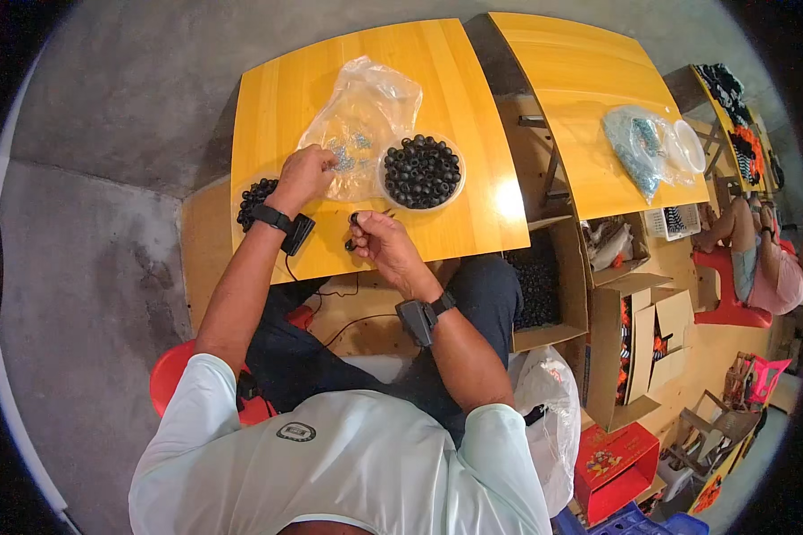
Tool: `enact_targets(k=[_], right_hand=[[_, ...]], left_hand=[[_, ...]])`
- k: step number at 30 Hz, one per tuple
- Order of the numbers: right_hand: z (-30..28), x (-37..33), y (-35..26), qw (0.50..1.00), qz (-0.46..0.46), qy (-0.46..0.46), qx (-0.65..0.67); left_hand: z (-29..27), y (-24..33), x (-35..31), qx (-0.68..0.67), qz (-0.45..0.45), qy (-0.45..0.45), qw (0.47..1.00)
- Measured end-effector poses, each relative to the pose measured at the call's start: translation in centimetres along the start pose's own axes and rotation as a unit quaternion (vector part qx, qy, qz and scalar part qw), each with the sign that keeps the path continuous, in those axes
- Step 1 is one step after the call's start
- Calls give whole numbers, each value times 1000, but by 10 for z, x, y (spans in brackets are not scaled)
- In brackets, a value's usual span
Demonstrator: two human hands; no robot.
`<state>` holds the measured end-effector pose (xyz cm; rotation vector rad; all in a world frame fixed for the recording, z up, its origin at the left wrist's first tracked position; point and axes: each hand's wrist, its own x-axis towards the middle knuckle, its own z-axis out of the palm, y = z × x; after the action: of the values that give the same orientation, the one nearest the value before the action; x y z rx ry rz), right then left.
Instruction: The person assembles plastic cord locks by inserting small metal components into plastic pieces by hand.
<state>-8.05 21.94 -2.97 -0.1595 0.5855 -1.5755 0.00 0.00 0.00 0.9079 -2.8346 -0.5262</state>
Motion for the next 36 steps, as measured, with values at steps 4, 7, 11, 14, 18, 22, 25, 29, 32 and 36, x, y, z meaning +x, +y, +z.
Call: enact_targets(k=[4,7,11,14,18,22,25,29,32,36], right_hand=[[3,2,-2,1000,-3,5,-6],[4,4,-3,1000,-6,5,-7],[4,3,-2,1000,-9,10,-13],[2,2,0,1000,-12,9,-7],[7,0,-1,1000,-6,17,-10],[4,0,-1,1000,-3,4,-1],[2,-1,-2,999,-7,-26,28],[8,-3,-2,997,-25,-47,54],[8,-3,0,997,-27,-55,56],[9,-4,1,996,-37,-57,57]], left_hand=[[-3,4,0,35,29,31,998],[0,1,1,36,32,79,996],[3,0,-1,-49,11,113,992],[5,-8,-1,-125,9,125,984],[-2,-15,-2,-200,-37,101,974],[-19,-8,-7,-407,-111,20,907],[-39,21,-29,-512,-119,-19,850],[-30,42,-69,-573,-93,-46,813],[-22,63,-92,-625,-110,-30,772],[-6,63,-100,-681,-73,-3,729]])
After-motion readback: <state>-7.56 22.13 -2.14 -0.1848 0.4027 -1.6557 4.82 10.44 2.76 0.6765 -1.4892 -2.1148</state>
